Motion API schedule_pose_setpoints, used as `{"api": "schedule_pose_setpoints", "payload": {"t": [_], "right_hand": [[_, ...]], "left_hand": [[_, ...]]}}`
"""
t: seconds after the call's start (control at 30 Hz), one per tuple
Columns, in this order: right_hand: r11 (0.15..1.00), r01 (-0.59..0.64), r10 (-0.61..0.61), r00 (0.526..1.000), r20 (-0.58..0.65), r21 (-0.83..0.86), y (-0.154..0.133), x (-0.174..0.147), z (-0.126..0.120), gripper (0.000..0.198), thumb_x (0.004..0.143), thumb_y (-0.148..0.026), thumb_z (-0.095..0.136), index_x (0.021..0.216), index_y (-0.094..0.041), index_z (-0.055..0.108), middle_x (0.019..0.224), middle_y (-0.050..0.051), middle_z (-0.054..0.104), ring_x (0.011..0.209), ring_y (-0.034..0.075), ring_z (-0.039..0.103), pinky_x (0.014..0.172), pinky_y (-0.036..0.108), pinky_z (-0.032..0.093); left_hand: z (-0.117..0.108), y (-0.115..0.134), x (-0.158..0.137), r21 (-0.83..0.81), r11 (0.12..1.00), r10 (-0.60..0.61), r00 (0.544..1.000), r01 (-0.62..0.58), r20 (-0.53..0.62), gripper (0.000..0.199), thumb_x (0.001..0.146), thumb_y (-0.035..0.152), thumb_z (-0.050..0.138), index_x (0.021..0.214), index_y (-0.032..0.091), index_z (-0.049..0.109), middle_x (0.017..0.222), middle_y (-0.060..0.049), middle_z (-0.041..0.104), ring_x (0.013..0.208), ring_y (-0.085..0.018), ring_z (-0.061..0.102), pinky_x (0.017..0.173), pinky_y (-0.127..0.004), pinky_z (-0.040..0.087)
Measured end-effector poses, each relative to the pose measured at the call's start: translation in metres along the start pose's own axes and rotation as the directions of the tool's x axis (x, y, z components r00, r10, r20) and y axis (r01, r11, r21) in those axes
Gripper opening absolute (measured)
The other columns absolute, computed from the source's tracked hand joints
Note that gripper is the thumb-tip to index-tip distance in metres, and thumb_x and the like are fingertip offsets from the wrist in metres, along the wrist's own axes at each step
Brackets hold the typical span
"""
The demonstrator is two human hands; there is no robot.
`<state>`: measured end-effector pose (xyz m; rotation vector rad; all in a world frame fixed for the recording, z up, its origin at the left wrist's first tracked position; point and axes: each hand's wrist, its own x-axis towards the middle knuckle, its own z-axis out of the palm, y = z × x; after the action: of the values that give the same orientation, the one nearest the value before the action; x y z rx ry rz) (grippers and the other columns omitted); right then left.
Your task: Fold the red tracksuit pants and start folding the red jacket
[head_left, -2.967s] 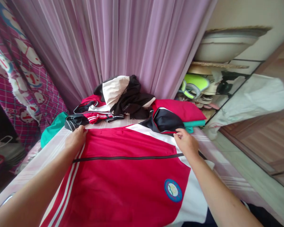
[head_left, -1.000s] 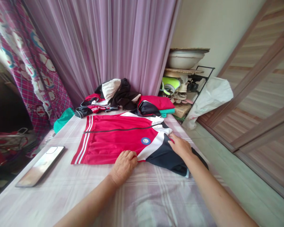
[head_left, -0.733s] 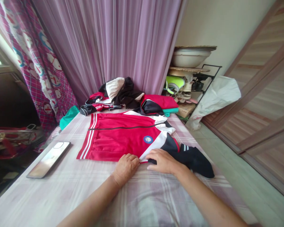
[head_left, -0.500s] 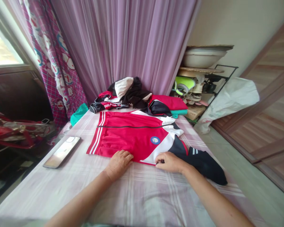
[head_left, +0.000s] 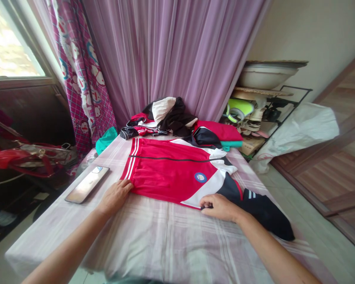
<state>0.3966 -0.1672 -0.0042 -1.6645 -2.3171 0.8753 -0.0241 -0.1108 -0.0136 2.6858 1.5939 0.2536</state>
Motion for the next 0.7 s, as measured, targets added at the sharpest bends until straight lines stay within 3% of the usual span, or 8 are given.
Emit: {"api": "schedule_pose_setpoints", "payload": {"t": [0.13, 0.27, 0.37, 0.6, 0.7], "right_hand": [[1.0, -0.016, 0.016, 1.0, 0.002, -0.016, -0.001, -0.004, 0.001, 0.026, 0.071, -0.023, 0.06, 0.091, -0.021, 0.075, 0.079, 0.001, 0.071, 0.074, 0.018, 0.064, 0.07, 0.027, 0.044], [0.999, -0.019, 0.019, 1.0, 0.002, -0.028, 0.004, -0.02, -0.003, 0.039, 0.07, -0.021, 0.054, 0.104, -0.022, 0.073, 0.104, 0.005, 0.074, 0.098, 0.022, 0.066, 0.088, 0.031, 0.047], [0.987, -0.116, 0.116, 0.993, -0.002, -0.108, 0.018, -0.036, -0.018, 0.044, 0.068, -0.022, 0.054, 0.108, -0.023, 0.072, 0.116, 0.006, 0.072, 0.109, 0.025, 0.064, 0.097, 0.035, 0.045], [0.916, -0.383, 0.395, 0.914, 0.096, -0.121, 0.066, -0.065, -0.078, 0.053, 0.059, -0.033, 0.068, 0.111, -0.026, 0.075, 0.118, 0.007, 0.072, 0.109, 0.03, 0.065, 0.093, 0.036, 0.049], [0.89, -0.438, 0.451, 0.885, 0.113, -0.127, 0.074, -0.07, -0.095, 0.043, 0.057, -0.025, 0.071, 0.099, -0.027, 0.079, 0.1, 0.003, 0.077, 0.096, 0.028, 0.07, 0.081, 0.032, 0.052]], "left_hand": [[0.002, -0.001, -0.002, 0.033, 0.999, -0.007, 0.999, 0.005, 0.035, 0.028, 0.088, 0.009, 0.042, 0.089, 0.02, 0.067, 0.092, -0.009, 0.067, 0.091, -0.023, 0.062, 0.086, -0.037, 0.048], [0.006, -0.009, -0.007, 0.028, 0.998, -0.047, 0.999, 0.048, -0.027, 0.034, 0.084, 0.009, 0.042, 0.104, 0.021, 0.067, 0.099, -0.01, 0.068, 0.099, -0.024, 0.063, 0.091, -0.038, 0.049], [0.009, -0.018, -0.008, 0.004, 0.998, -0.067, 0.996, 0.067, -0.052, 0.038, 0.083, 0.012, 0.043, 0.112, 0.02, 0.065, 0.107, -0.011, 0.07, 0.103, -0.025, 0.064, 0.094, -0.038, 0.05], [0.014, -0.036, -0.004, -0.053, 0.998, -0.03, 0.997, 0.026, -0.076, 0.037, 0.084, 0.025, 0.041, 0.108, 0.02, 0.068, 0.114, -0.012, 0.072, 0.108, -0.027, 0.066, 0.098, -0.041, 0.051], [0.015, -0.04, -0.005, -0.082, 0.997, -0.024, 0.997, 0.017, -0.079, 0.038, 0.086, 0.03, 0.038, 0.107, 0.021, 0.069, 0.113, -0.011, 0.073, 0.107, -0.026, 0.067, 0.099, -0.038, 0.051]]}}
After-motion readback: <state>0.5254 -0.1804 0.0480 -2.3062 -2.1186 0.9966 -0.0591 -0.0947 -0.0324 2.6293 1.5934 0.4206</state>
